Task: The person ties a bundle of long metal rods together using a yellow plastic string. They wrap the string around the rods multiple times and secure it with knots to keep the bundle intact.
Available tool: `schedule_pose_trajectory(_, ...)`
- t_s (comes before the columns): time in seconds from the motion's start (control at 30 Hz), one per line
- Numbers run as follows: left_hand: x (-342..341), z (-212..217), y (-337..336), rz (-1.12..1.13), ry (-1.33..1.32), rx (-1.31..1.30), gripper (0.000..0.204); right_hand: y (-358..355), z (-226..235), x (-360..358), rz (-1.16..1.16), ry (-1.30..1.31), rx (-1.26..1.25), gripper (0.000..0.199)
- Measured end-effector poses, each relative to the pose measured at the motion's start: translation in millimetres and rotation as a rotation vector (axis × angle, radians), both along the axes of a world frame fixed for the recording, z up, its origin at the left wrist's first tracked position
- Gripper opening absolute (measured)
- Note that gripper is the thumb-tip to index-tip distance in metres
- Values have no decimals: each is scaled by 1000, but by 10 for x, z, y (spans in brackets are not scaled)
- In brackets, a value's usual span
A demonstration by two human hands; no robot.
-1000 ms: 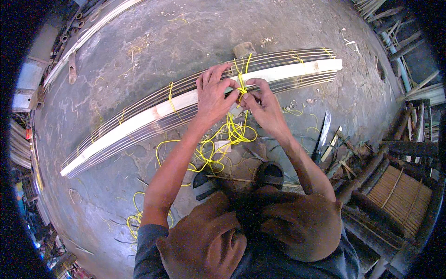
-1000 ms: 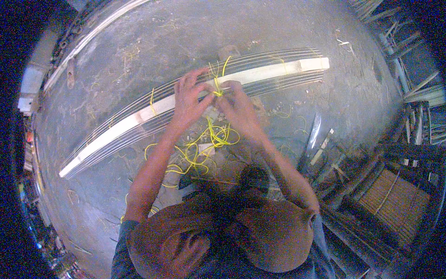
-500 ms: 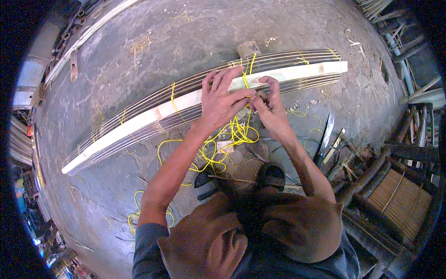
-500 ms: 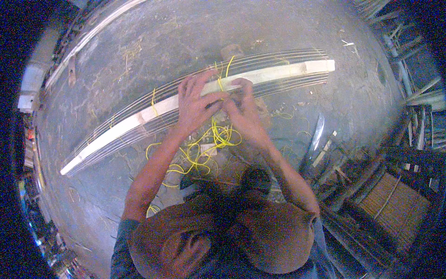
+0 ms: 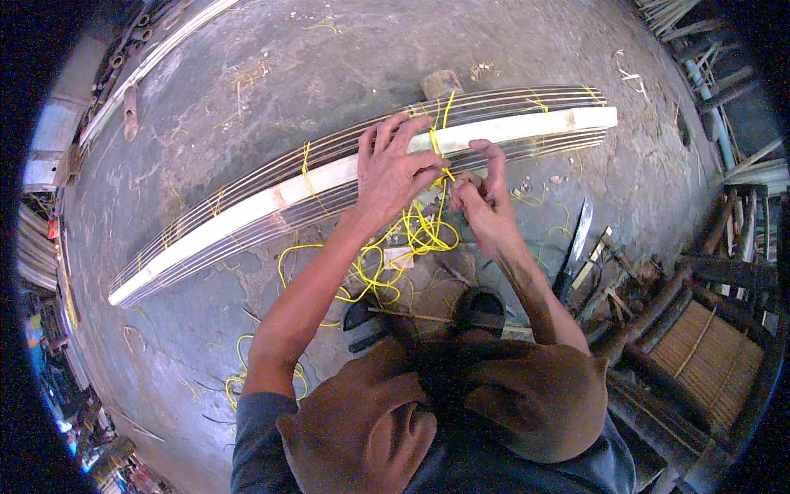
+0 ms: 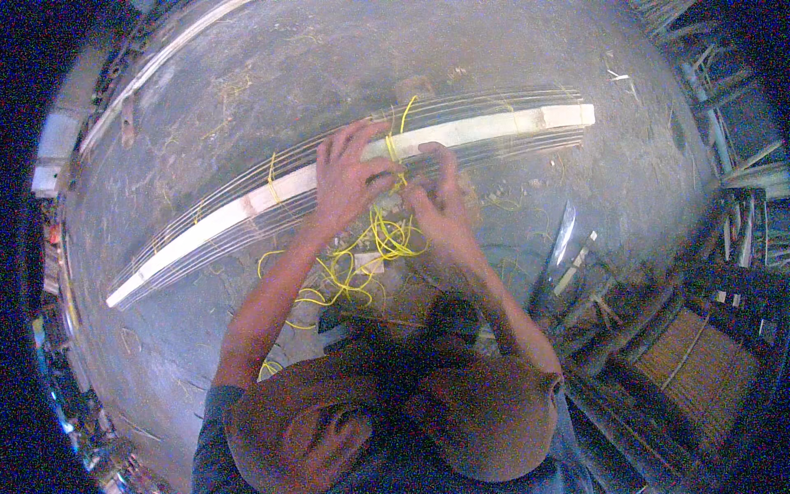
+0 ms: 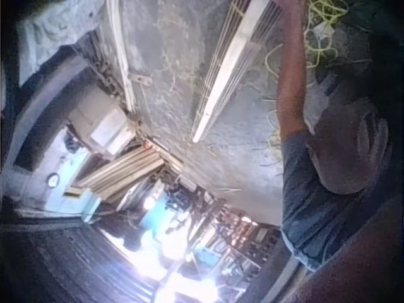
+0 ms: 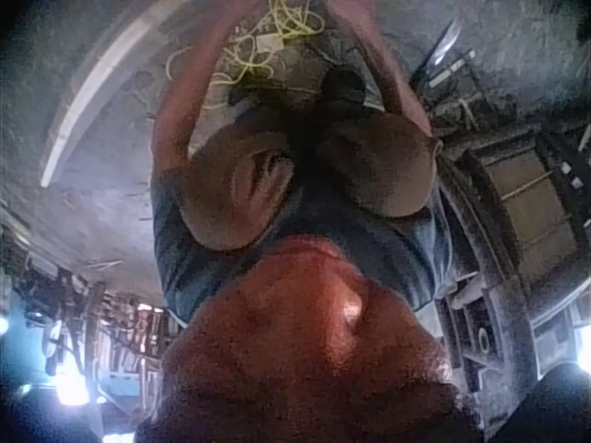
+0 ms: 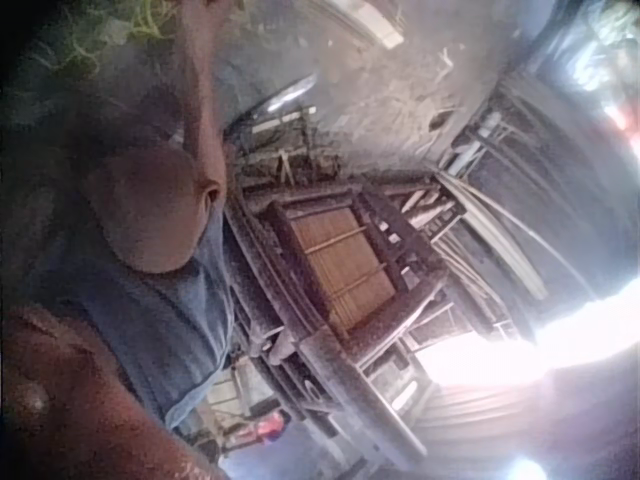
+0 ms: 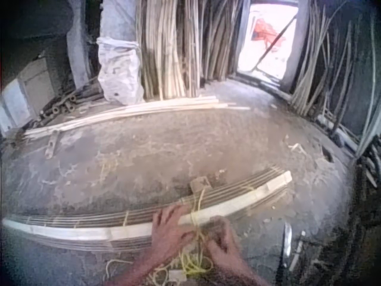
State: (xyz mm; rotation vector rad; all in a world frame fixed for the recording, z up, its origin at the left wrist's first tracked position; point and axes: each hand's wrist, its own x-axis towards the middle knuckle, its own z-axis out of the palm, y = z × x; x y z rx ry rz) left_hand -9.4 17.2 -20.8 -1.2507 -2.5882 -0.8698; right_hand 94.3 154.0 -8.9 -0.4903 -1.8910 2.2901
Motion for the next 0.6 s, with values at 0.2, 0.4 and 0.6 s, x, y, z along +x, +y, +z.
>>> schedule_pose_trajectory(0.2, -42, 54, -5, -44, -48, 33, 20, -7, 107, 26, 6, -3, 10, 57)
schedule_pose_trajectory(0.4, 30, 44, -17, -36, -53, -22, 16, -50, 86, 121, 18, -5, 29, 59)
schedule_pose_trajectory(0.6, 8, -3, -59, -65, -1, -66, 37, 8, 167, 140, 51, 4, 67, 59)
